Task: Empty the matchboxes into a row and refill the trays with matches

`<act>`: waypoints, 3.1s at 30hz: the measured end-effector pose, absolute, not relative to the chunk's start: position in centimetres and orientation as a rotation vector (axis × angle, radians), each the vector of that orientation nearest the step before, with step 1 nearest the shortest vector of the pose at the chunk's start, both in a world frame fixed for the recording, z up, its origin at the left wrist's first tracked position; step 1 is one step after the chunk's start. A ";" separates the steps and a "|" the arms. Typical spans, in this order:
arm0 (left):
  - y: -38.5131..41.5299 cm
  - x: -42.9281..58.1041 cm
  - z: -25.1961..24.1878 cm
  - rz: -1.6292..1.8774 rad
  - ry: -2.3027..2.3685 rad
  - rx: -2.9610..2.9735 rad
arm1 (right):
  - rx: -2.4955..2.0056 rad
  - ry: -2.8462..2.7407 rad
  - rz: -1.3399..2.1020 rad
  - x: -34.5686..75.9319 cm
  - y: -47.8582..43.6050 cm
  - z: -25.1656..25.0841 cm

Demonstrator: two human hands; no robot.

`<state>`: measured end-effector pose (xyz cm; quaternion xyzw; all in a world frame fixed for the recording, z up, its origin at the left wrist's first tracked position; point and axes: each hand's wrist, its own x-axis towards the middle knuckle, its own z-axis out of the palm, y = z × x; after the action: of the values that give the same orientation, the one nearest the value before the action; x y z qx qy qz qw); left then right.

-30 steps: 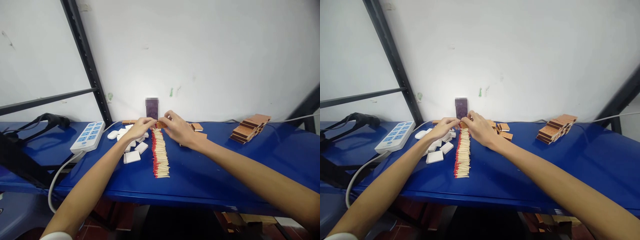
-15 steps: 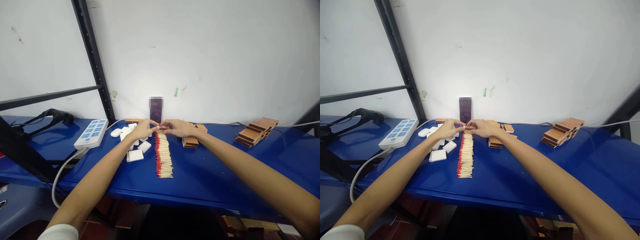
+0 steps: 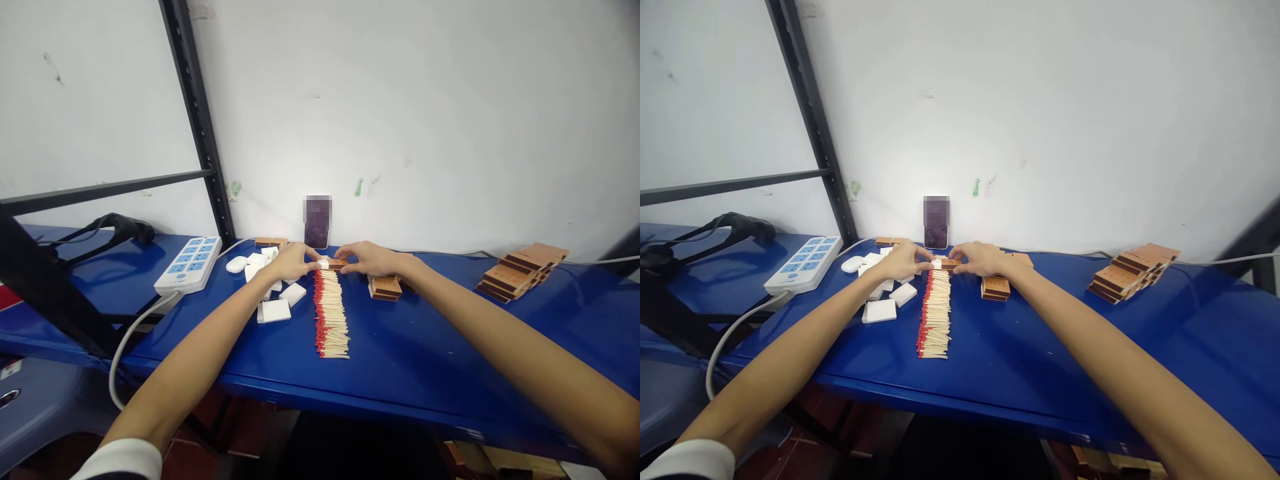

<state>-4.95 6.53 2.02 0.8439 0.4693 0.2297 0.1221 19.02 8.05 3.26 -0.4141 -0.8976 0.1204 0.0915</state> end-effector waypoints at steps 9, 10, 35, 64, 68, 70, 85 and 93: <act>6.5 -5.0 1.9 0.657 1.429 2.421 | -1.311 -2.661 0.264 20.0 8.5 3.1; 6.4 -5.0 1.9 0.651 1.436 2.418 | -1.312 -2.659 0.261 20.1 8.4 3.1; 6.5 -5.2 2.2 0.784 1.440 2.538 | -1.961 -1.846 -0.325 35.2 2.3 -1.2; 5.1 -8.8 3.6 0.530 2.262 2.532 | -1.768 -2.037 -0.854 40.1 -0.3 -4.0; 4.9 -8.2 3.7 0.598 2.282 2.535 | -1.808 -2.016 -0.856 39.8 -0.4 -4.2; 4.7 -7.8 3.8 0.695 2.281 2.547 | -1.793 -1.993 -0.856 39.8 -0.5 -4.2; 4.6 -6.6 3.5 1.071 2.132 2.682 | -1.848 -1.791 -0.749 45.3 2.3 0.1; 4.7 -6.5 3.3 1.081 2.094 2.693 | -1.836 -1.959 -0.707 45.5 2.6 -1.7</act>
<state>-6.53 4.68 3.32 0.7346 0.5713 0.2948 -0.2169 45.51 2.60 -1.72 -0.6504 -0.6938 -0.2503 0.1815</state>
